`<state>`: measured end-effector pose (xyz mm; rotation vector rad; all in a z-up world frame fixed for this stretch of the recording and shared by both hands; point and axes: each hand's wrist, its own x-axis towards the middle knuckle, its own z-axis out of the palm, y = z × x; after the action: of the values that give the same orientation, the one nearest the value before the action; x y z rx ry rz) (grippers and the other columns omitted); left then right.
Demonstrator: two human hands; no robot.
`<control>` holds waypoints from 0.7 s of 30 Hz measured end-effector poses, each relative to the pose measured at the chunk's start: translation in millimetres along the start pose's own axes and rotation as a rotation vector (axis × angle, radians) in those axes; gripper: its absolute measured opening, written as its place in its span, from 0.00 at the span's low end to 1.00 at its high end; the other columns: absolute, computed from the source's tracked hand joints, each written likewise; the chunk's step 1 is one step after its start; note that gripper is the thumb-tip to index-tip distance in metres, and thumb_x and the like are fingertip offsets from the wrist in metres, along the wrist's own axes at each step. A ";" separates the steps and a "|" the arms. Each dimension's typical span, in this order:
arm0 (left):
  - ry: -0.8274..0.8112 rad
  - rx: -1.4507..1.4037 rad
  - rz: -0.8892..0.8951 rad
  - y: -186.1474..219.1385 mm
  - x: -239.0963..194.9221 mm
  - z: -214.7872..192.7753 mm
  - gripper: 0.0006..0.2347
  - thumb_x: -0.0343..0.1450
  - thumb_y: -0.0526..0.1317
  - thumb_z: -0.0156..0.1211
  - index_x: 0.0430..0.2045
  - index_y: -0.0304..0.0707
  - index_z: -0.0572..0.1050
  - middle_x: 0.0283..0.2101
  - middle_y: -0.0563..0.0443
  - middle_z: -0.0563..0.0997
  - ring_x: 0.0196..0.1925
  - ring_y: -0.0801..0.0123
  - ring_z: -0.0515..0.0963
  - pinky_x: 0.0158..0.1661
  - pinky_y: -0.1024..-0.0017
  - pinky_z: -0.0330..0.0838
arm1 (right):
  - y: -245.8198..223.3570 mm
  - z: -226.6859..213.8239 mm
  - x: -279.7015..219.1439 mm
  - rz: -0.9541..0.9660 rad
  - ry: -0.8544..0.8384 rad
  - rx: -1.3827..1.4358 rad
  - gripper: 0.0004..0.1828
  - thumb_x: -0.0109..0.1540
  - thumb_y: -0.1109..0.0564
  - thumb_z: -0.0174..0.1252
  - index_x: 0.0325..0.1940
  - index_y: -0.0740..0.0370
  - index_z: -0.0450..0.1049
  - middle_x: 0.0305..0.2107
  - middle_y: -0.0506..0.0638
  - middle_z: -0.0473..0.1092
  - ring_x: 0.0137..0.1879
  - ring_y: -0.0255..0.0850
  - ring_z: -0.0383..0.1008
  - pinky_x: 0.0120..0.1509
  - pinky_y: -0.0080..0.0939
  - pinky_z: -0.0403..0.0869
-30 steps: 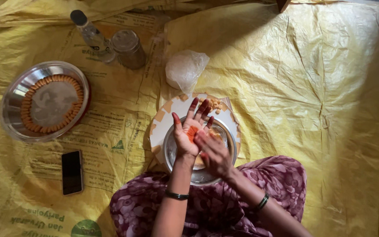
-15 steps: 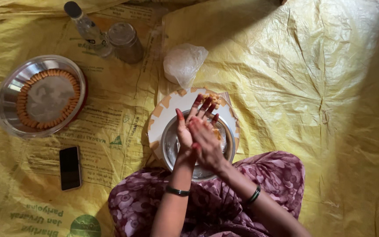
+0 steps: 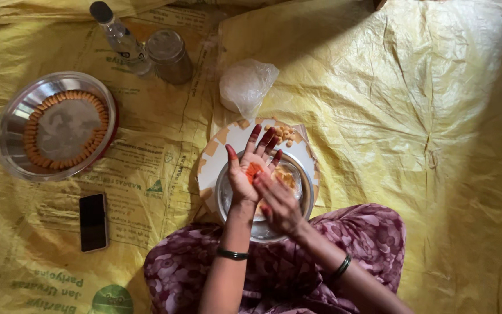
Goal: The person sits on a yellow tarp and repeatedly scoops a dough-like mixture from a plastic bag, rolls it into small balls between their palms, and places them on a plate. Later, they use a wooden grater to process the same mixture.
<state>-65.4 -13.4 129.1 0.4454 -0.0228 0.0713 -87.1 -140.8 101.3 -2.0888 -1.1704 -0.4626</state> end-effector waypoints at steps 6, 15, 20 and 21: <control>0.025 -0.017 -0.061 -12.6 0.6 2.9 0.44 0.69 0.75 0.38 0.75 0.43 0.52 0.76 0.43 0.60 0.74 0.56 0.62 0.69 0.55 0.54 | -5.4 2.1 4.5 0.085 0.088 0.058 0.35 0.76 0.43 0.28 0.71 0.74 0.64 0.68 0.70 0.64 0.76 0.60 0.62 0.84 0.60 0.55; 0.022 0.011 -0.041 -13.5 -1.8 -9.3 0.43 0.71 0.74 0.32 0.76 0.43 0.51 0.77 0.41 0.56 0.76 0.56 0.58 0.73 0.49 0.47 | 6.4 9.4 -5.4 0.163 0.070 0.056 0.36 0.75 0.43 0.27 0.74 0.75 0.60 0.69 0.70 0.61 0.77 0.60 0.60 0.83 0.62 0.52; -0.029 0.029 0.008 -1.1 3.3 -10.1 0.42 0.71 0.74 0.33 0.75 0.43 0.51 0.76 0.39 0.58 0.76 0.56 0.59 0.73 0.51 0.51 | 0.0 9.3 -9.2 0.023 0.001 0.037 0.32 0.75 0.43 0.30 0.74 0.68 0.61 0.68 0.65 0.63 0.76 0.55 0.63 0.86 0.59 0.52; -0.024 0.009 0.010 1.0 3.4 -7.8 0.43 0.71 0.74 0.34 0.75 0.43 0.51 0.76 0.40 0.57 0.77 0.56 0.58 0.73 0.51 0.50 | 1.0 8.3 -6.7 0.012 -0.018 -0.018 0.32 0.75 0.43 0.30 0.73 0.66 0.62 0.67 0.63 0.64 0.76 0.53 0.64 0.87 0.59 0.53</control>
<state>-62.0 -8.9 122.6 0.4553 -0.0482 0.0763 -90.0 -139.3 91.1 -2.1179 -1.1680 -0.4511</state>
